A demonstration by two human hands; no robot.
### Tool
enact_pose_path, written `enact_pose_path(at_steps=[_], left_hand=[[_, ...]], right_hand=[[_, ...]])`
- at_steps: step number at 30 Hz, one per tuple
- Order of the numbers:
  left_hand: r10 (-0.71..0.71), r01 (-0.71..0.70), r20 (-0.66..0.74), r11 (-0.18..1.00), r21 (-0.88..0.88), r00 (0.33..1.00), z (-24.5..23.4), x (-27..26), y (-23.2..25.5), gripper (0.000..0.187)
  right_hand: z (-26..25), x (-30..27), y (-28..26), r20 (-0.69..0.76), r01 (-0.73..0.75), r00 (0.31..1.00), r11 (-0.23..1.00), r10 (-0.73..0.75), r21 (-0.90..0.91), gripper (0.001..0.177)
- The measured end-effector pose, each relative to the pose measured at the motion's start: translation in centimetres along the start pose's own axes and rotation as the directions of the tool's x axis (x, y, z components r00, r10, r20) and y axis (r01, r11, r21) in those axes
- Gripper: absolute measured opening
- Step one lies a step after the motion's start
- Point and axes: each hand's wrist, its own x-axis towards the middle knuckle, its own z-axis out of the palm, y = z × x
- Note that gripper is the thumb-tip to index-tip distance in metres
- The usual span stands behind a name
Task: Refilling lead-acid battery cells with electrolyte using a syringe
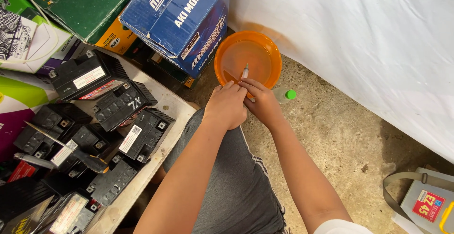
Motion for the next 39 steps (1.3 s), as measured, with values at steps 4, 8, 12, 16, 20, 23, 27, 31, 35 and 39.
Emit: enact_pose_path(at_steps=[4, 8, 12, 16, 20, 23, 27, 31, 35, 39], left_hand=[[-0.002, 0.002, -0.074, 1.000, 0.001, 0.997, 1.2, 1.1, -0.6, 0.053], [-0.012, 0.010, -0.073, 1.000, -0.022, 0.997, 1.4, 1.7, -1.1, 0.053], [0.005, -0.011, -0.116, 0.999, -0.051, 0.993, 0.9, 1.8, -1.1, 0.045], [0.009, -0.021, -0.128, 0.996, -0.088, 0.992, 0.9, 2.0, -1.4, 0.039], [0.021, -0.034, -0.147, 0.996, -0.087, 0.989, 2.2, 3.1, -2.3, 0.038], [0.068, -0.067, -0.218, 0.998, 0.014, 0.973, 1.1, 2.7, -2.0, 0.018], [0.077, -0.087, -0.265, 0.996, -0.024, 0.961, -0.4, 2.0, -1.5, 0.009], [0.076, -0.099, -0.271, 0.992, -0.073, 0.959, -0.8, 1.9, -1.4, 0.005], [0.095, -0.117, -0.255, 0.991, -0.071, 0.962, 0.5, 2.9, -2.1, 0.009], [0.078, -0.108, -0.261, 0.989, -0.100, 0.962, 0.4, 3.1, -2.0, 0.007]], right_hand=[[0.3, -0.2, 0.1, 0.024, 0.004, 1.000, 1.000, -0.004, 0.026, 0.035], [0.3, 0.0, 0.3, 0.037, 0.020, 0.999, 1.000, -0.020, 0.014, 0.035], [0.4, 0.3, 0.7, 0.070, 0.018, 0.997, 1.000, -0.017, -0.014, 0.028], [0.1, 0.8, 0.8, 0.093, 0.063, 0.994, 0.998, -0.061, -0.017, 0.015], [-0.2, 1.1, 1.4, 0.094, 0.098, 0.991, 0.995, -0.094, -0.035, 0.010], [0.0, 0.9, 2.4, 0.077, 0.100, 0.993, 0.990, -0.092, -0.095, 0.006], [1.4, 0.1, 3.9, 0.090, 0.083, 0.994, 0.984, -0.069, -0.161, 0.007], [1.8, -0.1, 4.1, 0.114, 0.098, 0.991, 0.960, -0.070, -0.262, 0.009], [1.6, -0.1, 3.7, 0.094, 0.124, 0.991, 0.942, -0.099, -0.311, 0.007], [1.6, 0.2, 3.4, 0.065, 0.095, 0.995, 0.943, -0.078, -0.318, 0.007]])
